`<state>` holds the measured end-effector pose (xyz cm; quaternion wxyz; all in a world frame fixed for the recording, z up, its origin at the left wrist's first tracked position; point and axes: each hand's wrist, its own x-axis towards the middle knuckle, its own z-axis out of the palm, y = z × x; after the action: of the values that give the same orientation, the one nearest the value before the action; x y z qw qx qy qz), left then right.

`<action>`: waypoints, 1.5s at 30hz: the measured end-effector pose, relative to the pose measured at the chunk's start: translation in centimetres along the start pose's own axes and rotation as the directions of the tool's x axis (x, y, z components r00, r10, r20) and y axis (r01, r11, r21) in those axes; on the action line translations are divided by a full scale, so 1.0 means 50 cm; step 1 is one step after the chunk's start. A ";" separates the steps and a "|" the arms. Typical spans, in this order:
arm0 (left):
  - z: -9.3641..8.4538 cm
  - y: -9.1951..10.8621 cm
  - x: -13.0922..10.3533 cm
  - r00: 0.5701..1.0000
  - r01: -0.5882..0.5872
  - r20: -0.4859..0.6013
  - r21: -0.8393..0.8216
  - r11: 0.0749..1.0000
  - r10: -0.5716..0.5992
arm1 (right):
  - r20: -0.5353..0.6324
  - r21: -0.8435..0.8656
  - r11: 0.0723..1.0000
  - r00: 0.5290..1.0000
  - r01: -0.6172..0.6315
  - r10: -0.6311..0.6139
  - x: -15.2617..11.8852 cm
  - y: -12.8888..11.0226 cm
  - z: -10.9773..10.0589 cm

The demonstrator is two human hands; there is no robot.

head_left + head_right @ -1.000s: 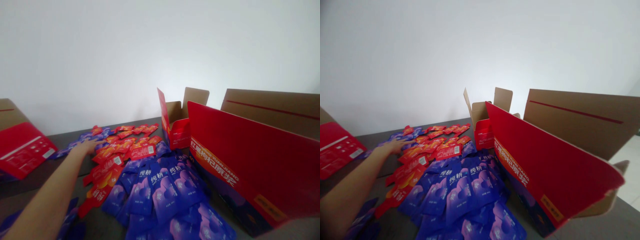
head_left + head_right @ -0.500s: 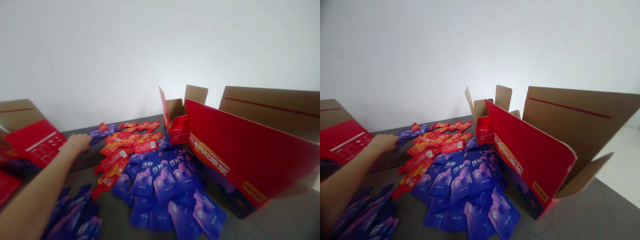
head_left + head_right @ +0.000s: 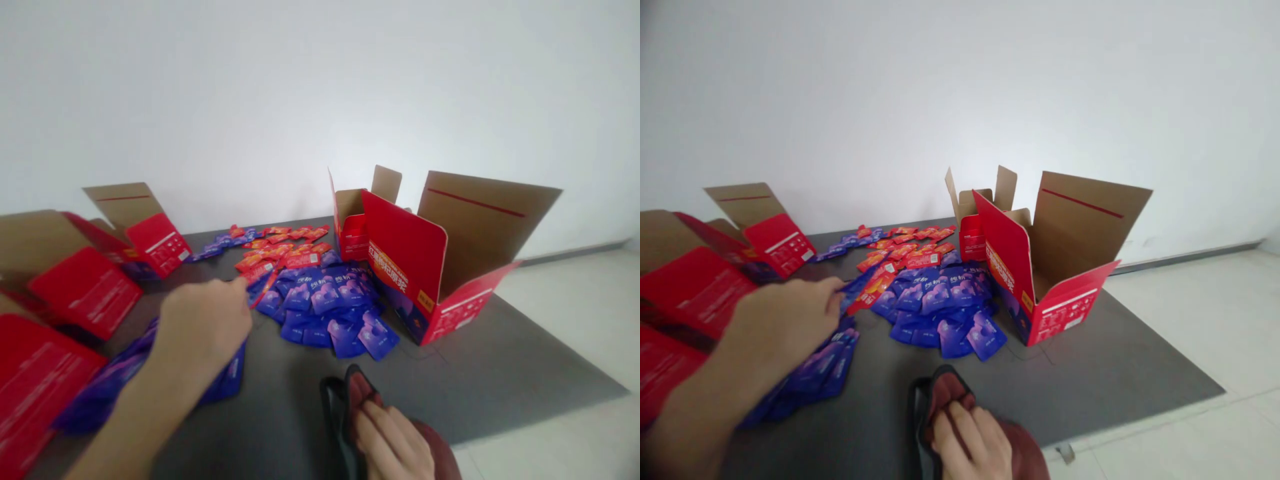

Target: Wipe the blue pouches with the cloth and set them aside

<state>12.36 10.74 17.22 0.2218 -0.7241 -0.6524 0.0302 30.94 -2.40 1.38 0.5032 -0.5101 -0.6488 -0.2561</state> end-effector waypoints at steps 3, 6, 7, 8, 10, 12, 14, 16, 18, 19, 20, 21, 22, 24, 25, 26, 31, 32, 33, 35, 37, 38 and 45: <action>0.055 0.066 -0.117 0.956 -0.174 0.207 -0.170 0.970 0.208 | 0.036 0.003 1.000 0.999 0.014 -0.014 0.013 0.013 -0.037; 0.116 0.121 -0.191 0.882 -0.186 0.370 -0.292 0.938 0.290 | 0.076 -0.027 1.000 0.997 0.009 -0.007 0.015 0.025 -0.066; 0.130 0.136 -0.207 0.876 -0.167 0.385 -0.319 0.933 0.289 | 0.091 -0.031 0.999 0.996 0.009 -0.006 0.015 0.027 -0.071; 0.140 0.148 -0.221 0.878 -0.139 0.392 -0.337 0.931 0.273 | 0.113 -0.031 0.999 0.994 0.007 -0.004 0.016 0.028 -0.073; 0.149 0.156 -0.244 0.907 -0.100 0.346 -0.373 0.922 0.238 | 0.178 -0.032 0.999 0.984 0.003 0.003 0.019 0.026 -0.072; 0.156 0.138 -0.261 0.933 -0.169 0.211 -0.457 0.873 0.291 | 0.239 -0.034 0.999 0.971 -0.008 0.016 0.022 0.019 -0.066; 0.173 0.097 -0.272 0.905 -0.358 -0.010 -0.553 0.752 0.424 | 0.296 -0.021 1.000 0.955 -0.021 0.026 0.024 0.011 -0.058; 0.204 0.050 -0.276 0.844 -0.511 -0.194 -0.579 0.636 0.500 | 0.340 0.018 0.999 0.940 -0.031 0.023 0.027 0.002 -0.050; 0.241 0.015 -0.269 0.849 -0.520 -0.265 -0.572 0.634 0.457 | 0.380 0.072 0.997 0.925 -0.041 0.011 0.035 -0.006 -0.043; 0.258 0.006 -0.263 0.858 -0.508 -0.273 -0.569 0.647 0.435 | 0.395 0.097 0.994 0.919 -0.047 0.004 0.041 -0.009 -0.039; 0.273 0.002 -0.255 0.863 -0.501 -0.272 -0.569 0.652 0.426 | 0.408 0.122 0.991 0.913 -0.053 -0.001 0.047 -0.012 -0.035; 0.284 0.003 -0.247 0.861 -0.505 -0.273 -0.571 0.648 0.430 | 0.422 0.144 0.988 0.907 -0.064 -0.003 0.054 -0.015 -0.030; 0.292 0.007 -0.239 0.852 -0.518 -0.278 -0.575 0.633 0.444 | 0.437 0.158 0.985 0.900 -0.074 -0.002 0.061 -0.018 -0.025; 0.299 0.018 -0.229 0.823 -0.562 -0.323 -0.581 0.589 0.467 | 0.479 0.173 0.981 0.878 -0.083 -0.010 0.074 -0.022 -0.013; 0.298 0.025 -0.228 0.808 -0.586 -0.364 -0.576 0.569 0.463 | 0.510 0.175 0.981 0.860 -0.083 -0.019 0.079 -0.024 -0.007; 0.296 0.031 -0.231 0.789 -0.614 -0.416 -0.561 0.555 0.453 | 0.551 0.174 0.982 0.834 -0.073 -0.036 0.083 -0.026 0.000; 0.274 0.069 -0.278 0.737 -0.665 -0.565 -0.508 0.547 0.371 | 0.776 0.203 0.977 0.597 0.069 -0.204 0.085 -0.044 0.036; 0.272 0.078 -0.289 0.740 -0.658 -0.575 -0.512 0.552 0.350 | 0.800 0.208 0.973 0.556 0.097 -0.227 0.083 -0.050 0.042; 0.270 0.087 -0.298 0.740 -0.652 -0.587 -0.510 0.561 0.328 | 0.816 0.209 0.970 0.525 0.119 -0.241 0.081 -0.055 0.047; 0.268 0.102 -0.312 0.732 -0.641 -0.616 -0.480 0.599 0.291 | 0.842 0.206 0.967 0.476 0.154 -0.255 0.078 -0.063 0.057; 0.267 0.113 -0.319 0.735 -0.614 -0.623 -0.446 0.651 0.267 | 0.860 0.192 0.965 0.443 0.177 -0.252 0.079 -0.063 0.068; 0.264 0.116 -0.321 0.737 -0.604 -0.623 -0.433 0.669 0.262 | 0.871 0.168 0.968 0.432 0.185 -0.233 0.082 -0.059 0.075; 0.233 0.135 -0.343 0.799 -0.532 -0.547 -0.453 0.715 0.248 | 0.888 -0.080 0.984 0.459 0.161 -0.003 0.123 -0.025 0.086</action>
<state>12.28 -2.73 0.10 0.1192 -0.8667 -0.3859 -0.2929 28.27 3.30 5.69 0.0408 -0.5739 -0.8175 -0.0277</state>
